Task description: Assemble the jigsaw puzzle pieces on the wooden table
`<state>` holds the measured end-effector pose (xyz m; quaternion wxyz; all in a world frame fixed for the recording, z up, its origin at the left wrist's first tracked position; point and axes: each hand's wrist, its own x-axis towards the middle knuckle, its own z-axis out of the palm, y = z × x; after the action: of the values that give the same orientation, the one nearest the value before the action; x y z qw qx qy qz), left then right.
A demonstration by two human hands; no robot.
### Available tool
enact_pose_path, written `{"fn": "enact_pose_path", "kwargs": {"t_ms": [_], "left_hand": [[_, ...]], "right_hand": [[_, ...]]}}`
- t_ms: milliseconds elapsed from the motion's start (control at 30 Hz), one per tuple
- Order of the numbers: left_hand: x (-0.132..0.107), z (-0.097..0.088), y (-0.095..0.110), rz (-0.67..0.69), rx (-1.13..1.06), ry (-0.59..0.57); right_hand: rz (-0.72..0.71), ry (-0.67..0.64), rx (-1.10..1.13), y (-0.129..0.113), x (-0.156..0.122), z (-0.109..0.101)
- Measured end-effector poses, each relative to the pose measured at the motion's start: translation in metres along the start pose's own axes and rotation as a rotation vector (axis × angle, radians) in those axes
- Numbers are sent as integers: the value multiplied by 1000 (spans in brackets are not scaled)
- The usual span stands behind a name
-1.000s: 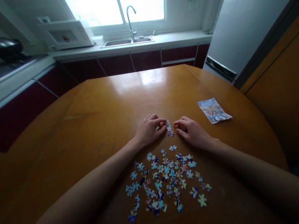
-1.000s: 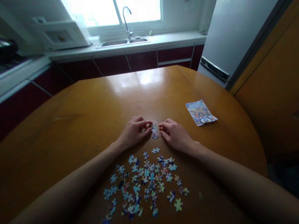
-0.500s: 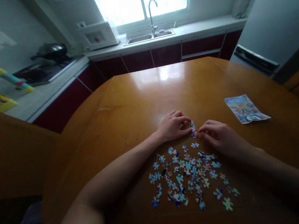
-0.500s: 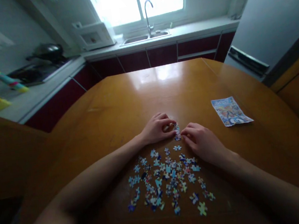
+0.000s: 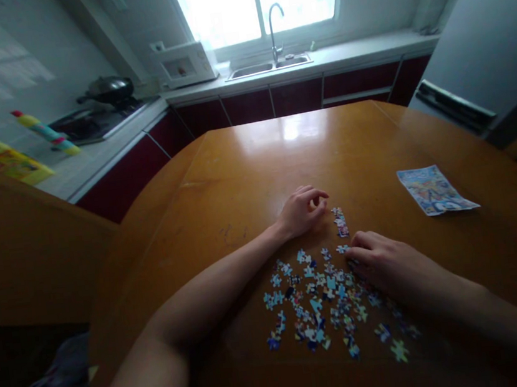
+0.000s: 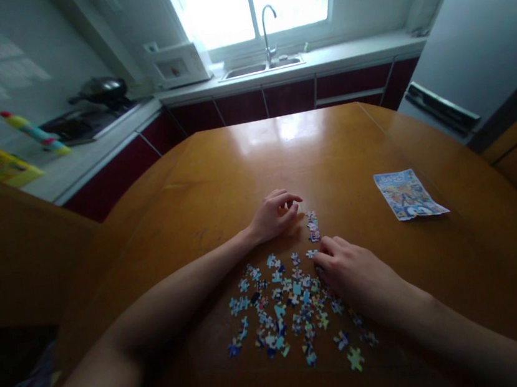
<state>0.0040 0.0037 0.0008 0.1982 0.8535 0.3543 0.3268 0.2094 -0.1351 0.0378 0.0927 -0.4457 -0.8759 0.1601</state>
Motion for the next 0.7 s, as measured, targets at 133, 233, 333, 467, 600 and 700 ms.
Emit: {"fn": "enact_pose_path", "kwargs": {"t_ms": [133,233,333,467,600,700], "left_hand": [[0,-1,0,4,-1,20],[0,-1,1,2,-4,34],[1,-3,1,-17,-32,32],[6,-21,7,-38,-93,-45],[9,-54,21,2,-138,-371],[2,-75,33,25,-124,-429]], "right_hand": [[-28,-48,11,-2,-4,-7],[-32,-142,42,-3,-8,-13],[-12,-204,84,-2,-13,-16],[-20,-221,153,3,-17,-20],[-14,-205,206,7,-14,-26],[-19,-164,172,11,-9,-27]]}}
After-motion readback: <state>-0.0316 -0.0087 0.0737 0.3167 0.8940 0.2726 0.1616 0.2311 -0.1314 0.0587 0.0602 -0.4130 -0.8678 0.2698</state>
